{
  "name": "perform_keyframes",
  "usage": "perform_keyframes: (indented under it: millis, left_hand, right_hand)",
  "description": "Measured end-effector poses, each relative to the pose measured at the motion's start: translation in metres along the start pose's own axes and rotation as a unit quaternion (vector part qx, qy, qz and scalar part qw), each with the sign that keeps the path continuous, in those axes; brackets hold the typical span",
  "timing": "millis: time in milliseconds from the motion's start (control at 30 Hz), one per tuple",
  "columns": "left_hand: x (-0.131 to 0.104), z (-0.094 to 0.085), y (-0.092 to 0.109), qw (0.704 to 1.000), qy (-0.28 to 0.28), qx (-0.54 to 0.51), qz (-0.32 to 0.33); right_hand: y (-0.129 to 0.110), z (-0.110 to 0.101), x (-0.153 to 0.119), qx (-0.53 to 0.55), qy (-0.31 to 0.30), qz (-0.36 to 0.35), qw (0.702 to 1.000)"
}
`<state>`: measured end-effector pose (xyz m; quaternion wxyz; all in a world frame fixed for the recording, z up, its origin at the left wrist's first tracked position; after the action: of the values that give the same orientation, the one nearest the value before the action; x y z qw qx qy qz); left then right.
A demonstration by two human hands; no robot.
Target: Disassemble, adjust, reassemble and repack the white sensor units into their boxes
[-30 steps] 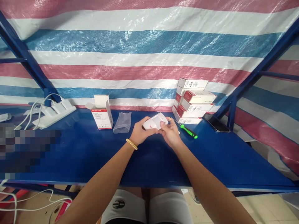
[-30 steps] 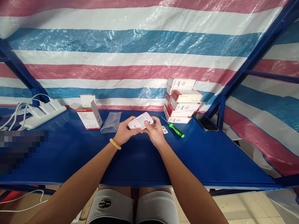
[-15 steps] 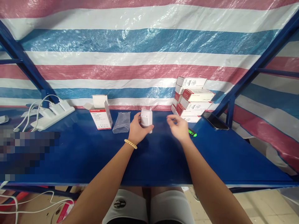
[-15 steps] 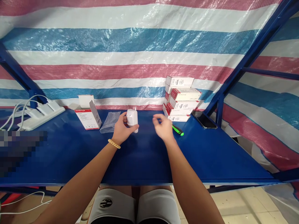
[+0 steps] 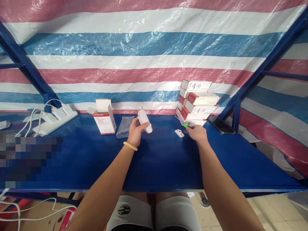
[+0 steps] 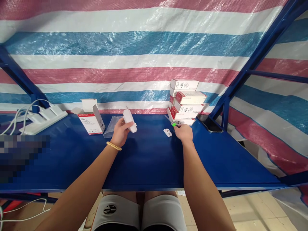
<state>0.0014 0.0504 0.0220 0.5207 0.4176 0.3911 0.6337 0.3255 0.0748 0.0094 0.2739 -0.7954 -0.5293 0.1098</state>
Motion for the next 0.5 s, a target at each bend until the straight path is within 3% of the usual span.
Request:
perform_keyframes:
  millis: [100, 167, 233, 333, 500]
  left_hand:
    - [0.001, 0.003, -0.002, 0.992, -0.024, -0.116, -0.053]
    - [0.001, 0.002, -0.002, 0.984, -0.017, -0.162, -0.069]
    - [0.002, -0.001, -0.002, 0.981, -0.001, -0.181, -0.073]
    - [0.003, -0.004, -0.002, 0.98, 0.02, -0.18, -0.08]
    - [0.002, -0.006, -0.004, 0.969, 0.051, -0.224, -0.087]
  right_hand:
    - [-0.021, -0.013, -0.015, 0.225, 0.06, -0.07, 0.97]
    - [-0.035, -0.014, -0.025, 0.398, 0.035, -0.115, 0.909]
    - [-0.048, -0.01, -0.035, 0.5, -0.03, -0.141, 0.854]
    - [-0.062, -0.003, -0.047, 0.52, -0.124, -0.171, 0.827]
    - [-0.072, 0.004, -0.058, 0.43, -0.21, -0.218, 0.851]
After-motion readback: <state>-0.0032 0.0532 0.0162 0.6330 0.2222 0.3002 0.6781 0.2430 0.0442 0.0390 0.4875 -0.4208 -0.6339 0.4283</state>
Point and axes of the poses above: each hand's wrist, its own x-axis towards the middle knuckle, its own z-axis out of the palm, y = z × x, the point moved 6 cm from there along x, towards the middle knuckle, and after that the axes turned 2 degrees about -y, right-handed, at the moved point
